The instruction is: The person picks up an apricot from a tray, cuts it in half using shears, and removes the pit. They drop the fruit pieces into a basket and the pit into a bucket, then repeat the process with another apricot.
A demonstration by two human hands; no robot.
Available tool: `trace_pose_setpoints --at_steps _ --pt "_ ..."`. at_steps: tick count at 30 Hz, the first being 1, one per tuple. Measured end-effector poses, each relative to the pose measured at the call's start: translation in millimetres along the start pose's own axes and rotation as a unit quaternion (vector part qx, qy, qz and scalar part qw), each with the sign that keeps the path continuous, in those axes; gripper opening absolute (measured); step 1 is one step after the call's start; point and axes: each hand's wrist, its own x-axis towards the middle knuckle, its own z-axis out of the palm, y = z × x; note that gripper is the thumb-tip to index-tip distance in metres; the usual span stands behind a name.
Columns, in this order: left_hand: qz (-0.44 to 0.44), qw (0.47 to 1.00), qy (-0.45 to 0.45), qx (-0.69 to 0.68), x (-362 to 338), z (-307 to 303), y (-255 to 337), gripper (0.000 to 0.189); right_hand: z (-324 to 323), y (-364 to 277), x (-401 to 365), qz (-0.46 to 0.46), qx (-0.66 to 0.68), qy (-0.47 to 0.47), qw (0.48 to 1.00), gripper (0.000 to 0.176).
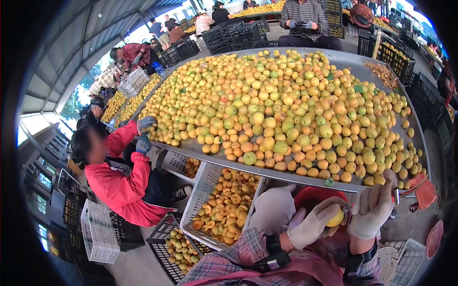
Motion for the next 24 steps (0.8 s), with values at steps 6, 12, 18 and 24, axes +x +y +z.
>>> trace_pose_setpoints --at_steps 6,12,18,24 --pt "-0.019 0.999 0.027 -0.021 3 1 -5 0.044 -2 0 3 0.087 0.101 0.044 0.990 0.032" --pt "-0.061 0.993 -0.003 -0.103 8 -1 1 0.040 -30 28 24 0.159 0.198 0.100 0.962 0.032" --pt "-0.105 0.993 -0.051 -0.027 8 -20 0 0.044 -31 31 14 0.182 0.249 0.087 0.947 0.036" --pt "-0.088 0.996 0.000 0.020 6 -11 2 0.043 -11 11 7 0.119 0.160 0.065 0.978 0.037"
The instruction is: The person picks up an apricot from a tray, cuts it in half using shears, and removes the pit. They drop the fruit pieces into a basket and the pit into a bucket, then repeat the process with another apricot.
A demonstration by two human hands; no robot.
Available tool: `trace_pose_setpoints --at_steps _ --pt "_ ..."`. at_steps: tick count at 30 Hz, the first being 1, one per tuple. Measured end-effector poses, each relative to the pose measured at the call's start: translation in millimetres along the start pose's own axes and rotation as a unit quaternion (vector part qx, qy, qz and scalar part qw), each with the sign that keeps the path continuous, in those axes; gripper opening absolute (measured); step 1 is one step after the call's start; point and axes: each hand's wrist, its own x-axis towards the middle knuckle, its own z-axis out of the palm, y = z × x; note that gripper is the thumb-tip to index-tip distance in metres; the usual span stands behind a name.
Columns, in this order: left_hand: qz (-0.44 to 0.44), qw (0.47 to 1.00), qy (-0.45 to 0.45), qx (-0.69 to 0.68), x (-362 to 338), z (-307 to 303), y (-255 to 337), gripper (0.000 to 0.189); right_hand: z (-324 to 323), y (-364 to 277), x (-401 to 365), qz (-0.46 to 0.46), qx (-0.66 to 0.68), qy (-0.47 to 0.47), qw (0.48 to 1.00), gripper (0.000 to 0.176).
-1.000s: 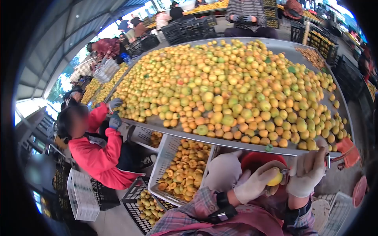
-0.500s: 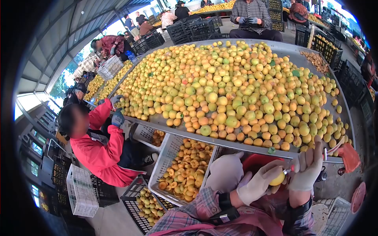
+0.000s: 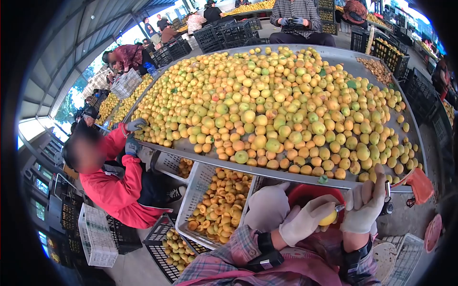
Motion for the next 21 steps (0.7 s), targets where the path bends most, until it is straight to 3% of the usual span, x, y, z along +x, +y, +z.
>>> trace_pose_setpoints --at_steps 4,5,6,7,8,10,12,13,14,16,17,21 --pt "0.061 0.997 0.040 0.017 3 6 -3 0.036 0 4 1 -0.034 -0.029 -0.076 0.996 0.039" --pt "0.086 0.995 0.056 0.014 8 6 -9 0.032 3 4 0 -0.013 -0.046 -0.043 0.998 0.040" --pt "0.074 0.997 0.036 0.005 11 6 -16 0.032 -1 5 4 -0.007 -0.059 -0.066 0.996 0.041" --pt "0.212 0.960 0.083 0.166 12 2 -22 0.027 0 6 5 0.009 -0.055 -0.048 0.997 0.040" --pt "0.343 0.878 0.122 0.310 12 2 -26 0.023 0 7 8 0.027 -0.012 -0.050 0.998 0.027" --pt "0.348 0.813 0.091 0.457 13 0 -10 0.018 -3 8 9 0.048 0.014 -0.073 0.996 0.027" --pt "0.175 0.903 0.116 0.374 8 13 -1 0.014 0 6 8 0.073 -0.024 -0.042 0.996 0.023" --pt "0.155 0.903 0.120 0.382 10 10 -6 0.012 0 3 8 0.094 -0.044 -0.040 0.994 0.022" --pt "0.154 0.904 0.114 0.381 15 7 -13 0.012 1 1 8 0.118 -0.060 -0.041 0.990 0.022" --pt "0.276 0.822 0.135 0.480 19 0 -22 0.021 -4 2 7 0.124 -0.056 -0.049 0.990 0.022" --pt "0.232 0.843 0.150 0.461 15 2 -23 0.031 -5 4 5 0.130 -0.053 -0.060 0.988 0.022" --pt "0.174 0.857 0.166 0.455 11 5 -25 0.037 -7 7 -4 0.085 -0.152 -0.090 0.981 0.025"
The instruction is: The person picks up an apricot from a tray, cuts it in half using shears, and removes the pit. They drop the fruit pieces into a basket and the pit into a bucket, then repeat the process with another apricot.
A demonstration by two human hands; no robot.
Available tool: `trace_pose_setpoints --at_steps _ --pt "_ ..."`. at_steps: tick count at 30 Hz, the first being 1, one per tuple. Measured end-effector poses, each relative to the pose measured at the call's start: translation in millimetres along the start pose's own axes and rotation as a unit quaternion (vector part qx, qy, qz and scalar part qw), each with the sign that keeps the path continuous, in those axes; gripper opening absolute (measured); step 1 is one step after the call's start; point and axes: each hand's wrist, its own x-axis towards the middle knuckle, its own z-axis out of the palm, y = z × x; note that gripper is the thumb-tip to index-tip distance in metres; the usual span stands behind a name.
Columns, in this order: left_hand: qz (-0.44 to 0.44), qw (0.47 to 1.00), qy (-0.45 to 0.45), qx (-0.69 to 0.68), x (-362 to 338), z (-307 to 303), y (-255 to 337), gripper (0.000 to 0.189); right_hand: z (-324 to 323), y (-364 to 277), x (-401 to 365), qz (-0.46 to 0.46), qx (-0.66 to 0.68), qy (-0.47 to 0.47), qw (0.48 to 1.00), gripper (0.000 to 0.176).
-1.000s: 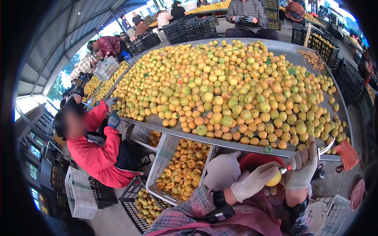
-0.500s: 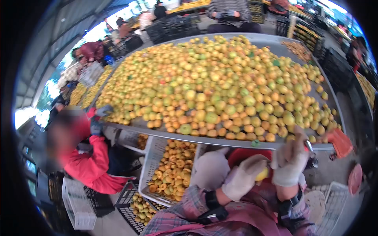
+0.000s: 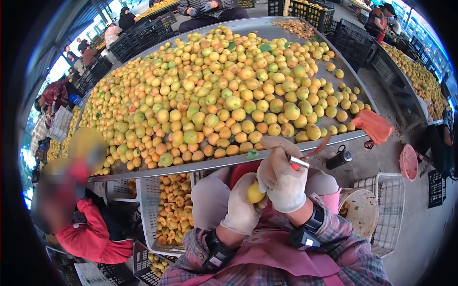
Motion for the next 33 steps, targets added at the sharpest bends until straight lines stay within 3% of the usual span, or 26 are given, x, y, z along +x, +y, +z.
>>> trace_pose_setpoints --at_steps 3,4,5,7,9,10,11,12,13,14,15,16,17,18,20,21,23,26,27,29,31,33 --pt "0.013 0.999 0.030 0.005 -5 7 -8 0.047 -9 15 -5 -0.037 0.027 -0.022 0.999 0.024" --pt "-0.011 0.999 0.020 -0.030 -6 9 -12 0.050 -12 21 -8 -0.090 -0.061 -0.015 0.994 0.023" --pt "-0.035 0.997 0.010 -0.065 -7 12 -16 0.052 -16 25 -9 -0.088 -0.058 -0.019 0.994 0.023" --pt "-0.009 0.999 0.023 -0.039 -9 12 -17 0.054 -16 26 -9 -0.204 -0.167 -0.033 0.964 0.022" --pt "-0.020 0.985 0.048 -0.163 -11 15 -9 0.039 -11 18 -17 -0.157 -0.178 -0.023 0.971 0.026" --pt "-0.156 0.927 0.044 -0.339 -9 22 -8 0.027 -12 19 -17 -0.171 -0.197 -0.031 0.965 0.027" --pt "-0.157 0.927 0.048 -0.338 -6 21 -7 0.027 -13 19 -17 -0.187 -0.217 -0.037 0.958 0.028" --pt "-0.288 0.823 0.039 -0.488 1 20 -6 0.026 -12 22 -18 -0.187 -0.215 -0.040 0.958 0.028" --pt "-0.403 0.678 0.026 -0.614 4 19 -5 0.028 -11 25 -19 -0.186 -0.211 -0.041 0.959 0.028" --pt "-0.393 0.673 0.012 -0.626 2 18 -7 0.021 -11 27 -20 -0.186 -0.206 -0.042 0.960 0.029" --pt "-0.393 0.673 0.013 -0.627 -1 21 -14 0.021 -11 25 -21 -0.186 -0.207 -0.043 0.960 0.029" --pt "-0.262 0.826 0.024 -0.498 -5 24 -24 0.017 -10 20 -21 -0.165 -0.230 -0.038 0.958 0.024" --pt "-0.117 0.932 0.033 -0.340 -7 27 -30 0.014 -10 17 -20 -0.144 -0.252 -0.033 0.956 0.023" --pt "-0.116 0.932 0.031 -0.341 -5 19 -22 0.014 -10 18 -17 -0.144 -0.253 -0.031 0.956 0.023" --pt "0.044 0.995 -0.027 -0.089 6 -11 4 0.017 -12 17 -11 -0.117 0.009 0.011 0.993 0.023" --pt "-0.059 0.974 -0.092 -0.198 8 -20 4 0.030 -2 2 -7 -0.131 0.038 0.080 0.988 0.026" --pt "0.058 0.992 -0.062 -0.097 10 -26 -24 0.042 -12 -6 5 -0.161 -0.012 0.127 0.979 0.034" --pt "0.015 0.985 -0.055 -0.161 17 -51 8 0.053 -27 -5 3 0.022 -0.086 0.102 0.991 0.033" --pt "0.018 0.985 -0.056 -0.161 19 -54 12 0.053 -28 -3 -2 0.079 -0.125 0.046 0.988 0.033" --pt "0.115 0.992 -0.029 0.030 22 -57 15 0.064 -25 10 -8 0.181 -0.073 0.022 0.981 0.027" --pt "0.119 0.992 -0.002 0.036 24 -51 6 0.071 -29 9 -15 0.227 -0.073 -0.073 0.968 0.032" --pt "0.162 0.976 -0.013 0.145 27 -51 5 0.069 -30 10 -15 0.253 -0.057 -0.099 0.961 0.038"
